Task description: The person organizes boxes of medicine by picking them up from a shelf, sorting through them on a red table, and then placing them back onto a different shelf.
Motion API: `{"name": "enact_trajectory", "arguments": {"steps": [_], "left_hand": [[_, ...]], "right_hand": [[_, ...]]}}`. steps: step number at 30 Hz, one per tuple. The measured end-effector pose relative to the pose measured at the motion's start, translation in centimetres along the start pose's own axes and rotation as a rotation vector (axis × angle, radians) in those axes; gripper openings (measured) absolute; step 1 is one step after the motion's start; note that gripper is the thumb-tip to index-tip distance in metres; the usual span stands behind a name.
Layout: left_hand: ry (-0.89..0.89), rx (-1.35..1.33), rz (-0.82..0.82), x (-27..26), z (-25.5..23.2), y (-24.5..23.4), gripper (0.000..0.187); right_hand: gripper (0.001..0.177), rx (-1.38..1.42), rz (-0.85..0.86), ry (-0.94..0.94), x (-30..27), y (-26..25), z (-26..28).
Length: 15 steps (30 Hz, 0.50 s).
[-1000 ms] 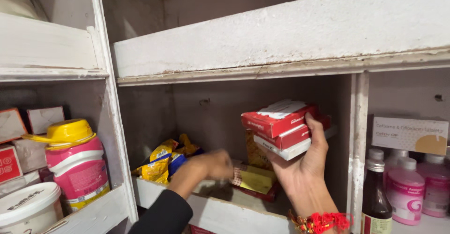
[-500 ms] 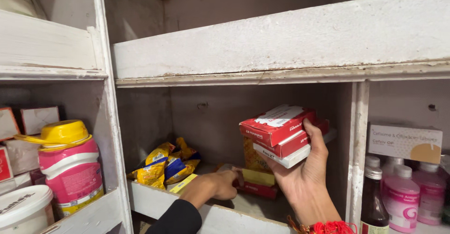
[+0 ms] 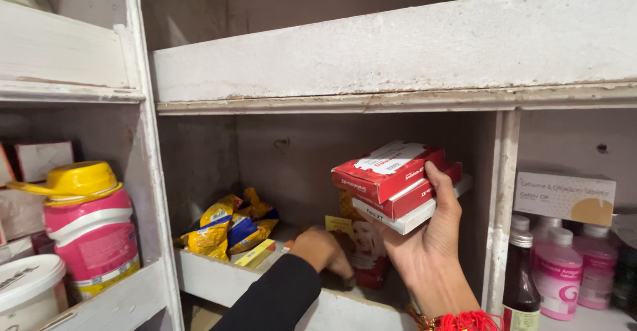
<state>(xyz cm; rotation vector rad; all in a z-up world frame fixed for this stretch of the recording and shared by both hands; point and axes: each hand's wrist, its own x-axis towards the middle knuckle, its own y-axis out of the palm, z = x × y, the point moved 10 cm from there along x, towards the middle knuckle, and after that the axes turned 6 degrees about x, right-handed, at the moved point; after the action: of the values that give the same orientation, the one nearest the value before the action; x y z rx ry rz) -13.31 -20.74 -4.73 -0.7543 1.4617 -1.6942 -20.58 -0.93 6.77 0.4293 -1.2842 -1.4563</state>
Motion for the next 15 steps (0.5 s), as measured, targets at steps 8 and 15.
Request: {"name": "enact_trajectory", "arguments": {"steps": [8,15], "left_hand": [[0.014,0.016,-0.060,-2.8,-0.3,-0.4,0.104],[0.035,-0.003,-0.103,-2.1,-1.8,0.1,0.105]], "right_hand": [[0.057,-0.007,-0.010,0.009,-1.7,0.4,-0.2],[0.056,0.030,0.081,0.041,-2.7,1.7,0.2]]}}
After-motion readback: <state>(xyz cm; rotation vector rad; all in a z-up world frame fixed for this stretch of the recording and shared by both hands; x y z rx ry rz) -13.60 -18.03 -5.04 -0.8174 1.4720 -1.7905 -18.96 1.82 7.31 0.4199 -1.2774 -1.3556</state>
